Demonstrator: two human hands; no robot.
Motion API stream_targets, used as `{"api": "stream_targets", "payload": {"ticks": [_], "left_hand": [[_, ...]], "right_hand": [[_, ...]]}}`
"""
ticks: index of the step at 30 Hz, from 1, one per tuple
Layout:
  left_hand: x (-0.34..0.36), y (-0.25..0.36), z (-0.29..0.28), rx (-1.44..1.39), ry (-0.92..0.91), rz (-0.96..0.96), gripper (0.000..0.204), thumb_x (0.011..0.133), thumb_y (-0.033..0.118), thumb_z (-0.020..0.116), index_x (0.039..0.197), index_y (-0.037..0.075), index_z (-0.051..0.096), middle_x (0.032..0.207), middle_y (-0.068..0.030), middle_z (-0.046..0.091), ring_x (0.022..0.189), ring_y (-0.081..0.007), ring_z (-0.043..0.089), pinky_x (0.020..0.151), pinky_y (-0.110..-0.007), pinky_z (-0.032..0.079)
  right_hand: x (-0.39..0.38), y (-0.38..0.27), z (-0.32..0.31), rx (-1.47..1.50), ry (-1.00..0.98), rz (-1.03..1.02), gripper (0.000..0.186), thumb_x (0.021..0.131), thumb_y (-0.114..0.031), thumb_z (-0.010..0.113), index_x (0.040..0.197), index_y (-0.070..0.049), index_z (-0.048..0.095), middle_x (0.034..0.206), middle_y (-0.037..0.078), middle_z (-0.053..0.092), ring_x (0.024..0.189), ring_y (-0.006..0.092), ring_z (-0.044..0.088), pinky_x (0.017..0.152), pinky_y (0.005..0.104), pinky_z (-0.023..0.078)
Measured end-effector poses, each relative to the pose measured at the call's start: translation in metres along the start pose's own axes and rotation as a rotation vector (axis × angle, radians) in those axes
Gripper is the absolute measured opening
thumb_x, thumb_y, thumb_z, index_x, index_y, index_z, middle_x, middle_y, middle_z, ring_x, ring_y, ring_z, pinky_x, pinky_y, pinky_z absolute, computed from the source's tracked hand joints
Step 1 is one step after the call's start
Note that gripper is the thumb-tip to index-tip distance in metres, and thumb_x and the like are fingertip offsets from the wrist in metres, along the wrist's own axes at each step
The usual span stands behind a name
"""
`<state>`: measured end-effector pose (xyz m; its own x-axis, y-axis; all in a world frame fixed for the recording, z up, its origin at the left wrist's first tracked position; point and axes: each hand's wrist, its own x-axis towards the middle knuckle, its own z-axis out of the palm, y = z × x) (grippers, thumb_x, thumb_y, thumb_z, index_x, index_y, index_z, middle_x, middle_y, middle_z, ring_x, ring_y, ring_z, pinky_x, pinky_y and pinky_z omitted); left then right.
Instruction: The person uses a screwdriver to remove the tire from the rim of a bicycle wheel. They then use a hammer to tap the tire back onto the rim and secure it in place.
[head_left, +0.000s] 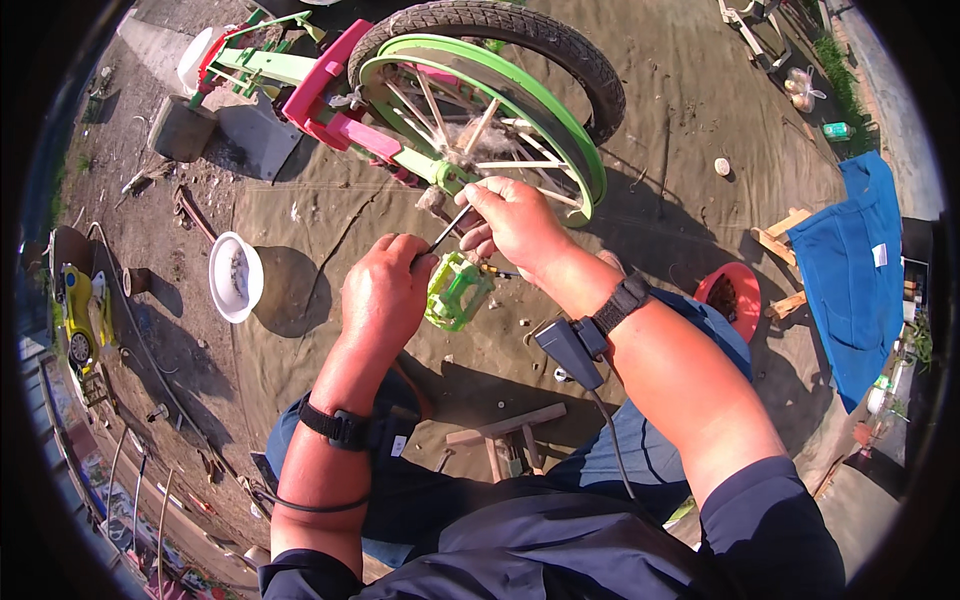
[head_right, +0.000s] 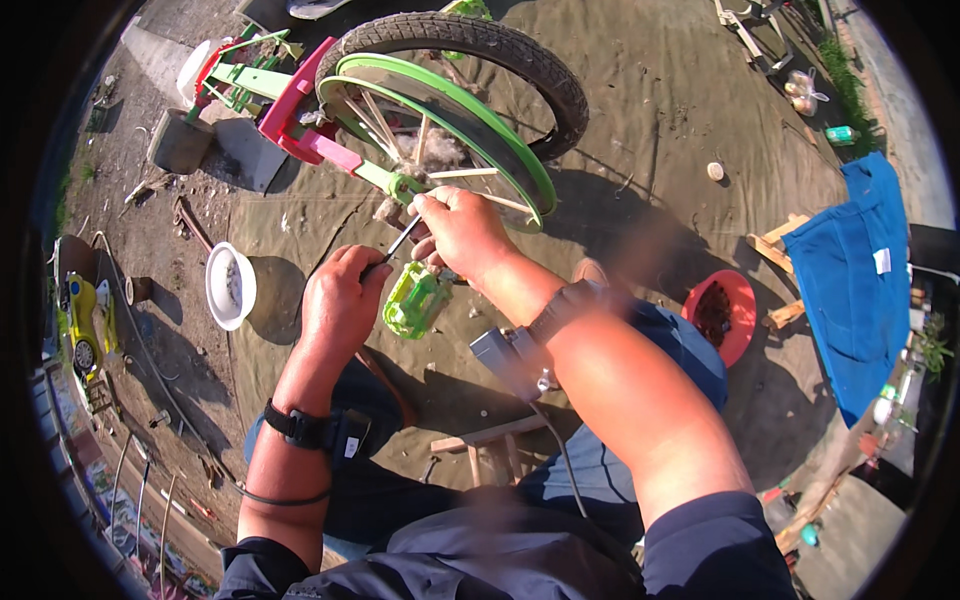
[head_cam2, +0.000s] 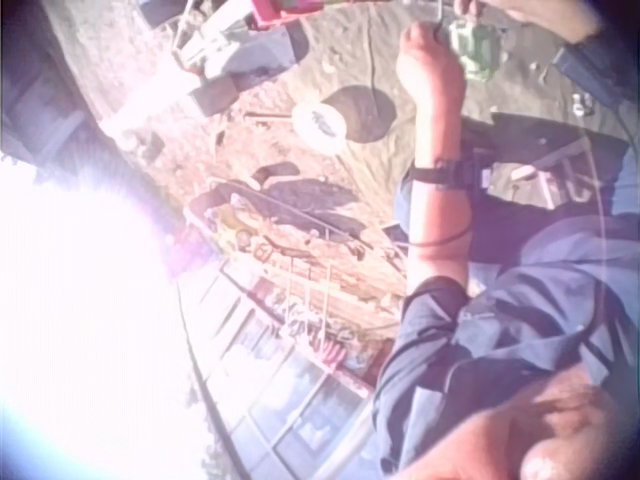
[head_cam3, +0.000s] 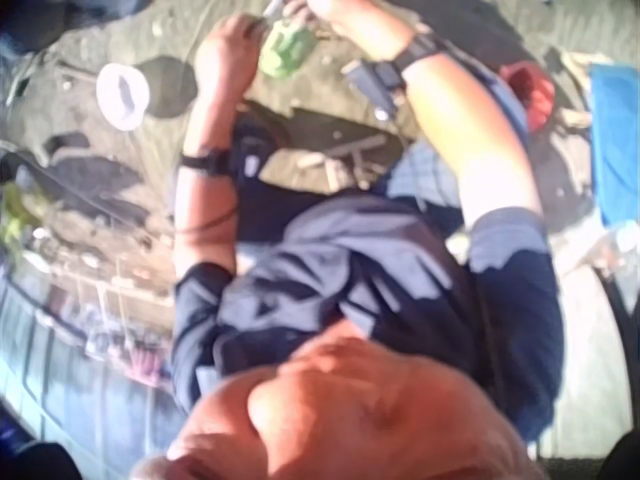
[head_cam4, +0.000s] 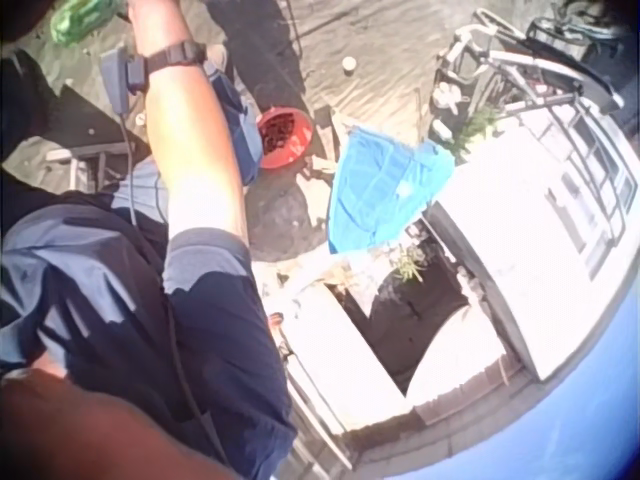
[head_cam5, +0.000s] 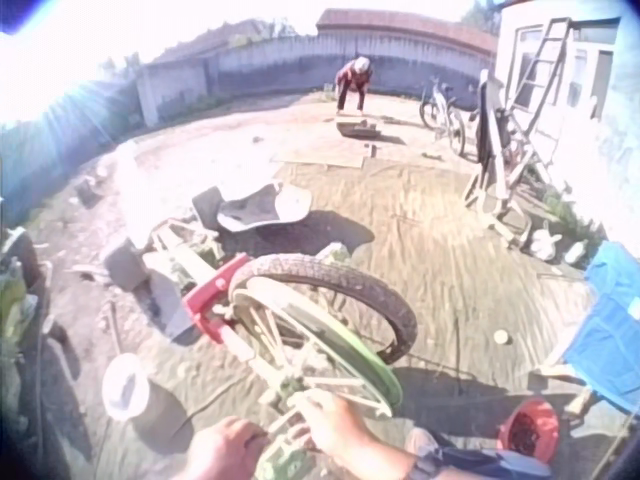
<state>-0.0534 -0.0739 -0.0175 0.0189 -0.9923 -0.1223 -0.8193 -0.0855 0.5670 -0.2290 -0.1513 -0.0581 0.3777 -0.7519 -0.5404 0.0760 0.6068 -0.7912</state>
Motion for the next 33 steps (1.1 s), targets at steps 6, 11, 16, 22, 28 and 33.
{"api": "stream_targets", "payload": {"ticks": [6, 11, 16, 22, 28, 33], "left_hand": [[0.005, -0.008, -0.003, -0.013, -0.009, 0.021, 0.013, 0.087, 0.013, 0.070, 0.095, 0.002, 0.068, 0.092, -0.0149, 0.067, 0.084, -0.0360, 0.066, 0.074, -0.042, 0.052], [0.007, -0.010, 0.001, -0.050, -0.041, -0.018, 0.014, 0.087, 0.013, 0.070, 0.095, 0.002, 0.068, 0.091, -0.0152, 0.067, 0.085, -0.0357, 0.066, 0.075, -0.041, 0.052], [0.006, -0.004, 0.005, -0.144, -0.112, -0.079, 0.016, 0.088, 0.015, 0.069, 0.096, 0.001, 0.068, 0.092, -0.0162, 0.069, 0.088, -0.0360, 0.067, 0.077, -0.040, 0.052], [0.006, -0.002, 0.014, -0.234, -0.148, -0.116, 0.017, 0.088, 0.015, 0.070, 0.098, 0.001, 0.067, 0.090, -0.0168, 0.069, 0.087, -0.0346, 0.068, 0.077, -0.040, 0.052], [0.007, -0.004, 0.024, -0.230, -0.127, -0.092, 0.018, 0.088, 0.015, 0.069, 0.098, 0.000, 0.068, 0.091, -0.0170, 0.069, 0.087, -0.0345, 0.068, 0.077, -0.040, 0.053], [0.009, -0.009, 0.033, -0.258, -0.128, -0.082, 0.018, 0.089, 0.015, 0.068, 0.099, 0.000, 0.067, 0.092, -0.0177, 0.069, 0.089, -0.0358, 0.067, 0.079, -0.041, 0.052]], "right_hand": [[0.003, -0.002, 0.003, -0.060, 0.013, -0.008, 0.028, 0.105, -0.026, 0.050, 0.105, -0.001, 0.062, 0.087, 0.009, 0.065, 0.065, 0.0153, 0.067, 0.052, 0.0257, 0.052], [0.004, 0.000, 0.004, -0.099, 0.052, -0.050, 0.026, 0.105, -0.024, 0.052, 0.103, 0.000, 0.063, 0.080, 0.008, 0.064, 0.061, 0.0142, 0.066, 0.051, 0.0254, 0.050], [0.000, -0.013, 0.005, -0.362, 0.101, -0.169, 0.029, 0.102, -0.024, 0.054, 0.098, 0.002, 0.065, 0.078, 0.007, 0.066, 0.059, 0.0130, 0.065, 0.053, 0.0267, 0.051], [0.005, -0.007, 0.001, -0.724, 0.208, -0.414, 0.026, 0.098, -0.024, 0.058, 0.089, -0.001, 0.067, 0.065, 0.006, 0.063, 0.057, 0.0138, 0.064, 0.054, 0.0326, 0.049], [0.001, -0.014, 0.005, -0.813, 0.246, -0.501, 0.027, 0.093, -0.022, 0.059, 0.074, -0.003, 0.060, 0.069, 0.019, 0.062, 0.068, 0.0426, 0.062, 0.063, 0.0507, 0.048], [0.001, -0.016, 0.007, -0.901, 0.262, -0.617, 0.026, 0.092, -0.021, 0.059, 0.074, -0.002, 0.060, 0.073, 0.019, 0.063, 0.071, 0.0423, 0.062, 0.064, 0.0510, 0.048]]}}
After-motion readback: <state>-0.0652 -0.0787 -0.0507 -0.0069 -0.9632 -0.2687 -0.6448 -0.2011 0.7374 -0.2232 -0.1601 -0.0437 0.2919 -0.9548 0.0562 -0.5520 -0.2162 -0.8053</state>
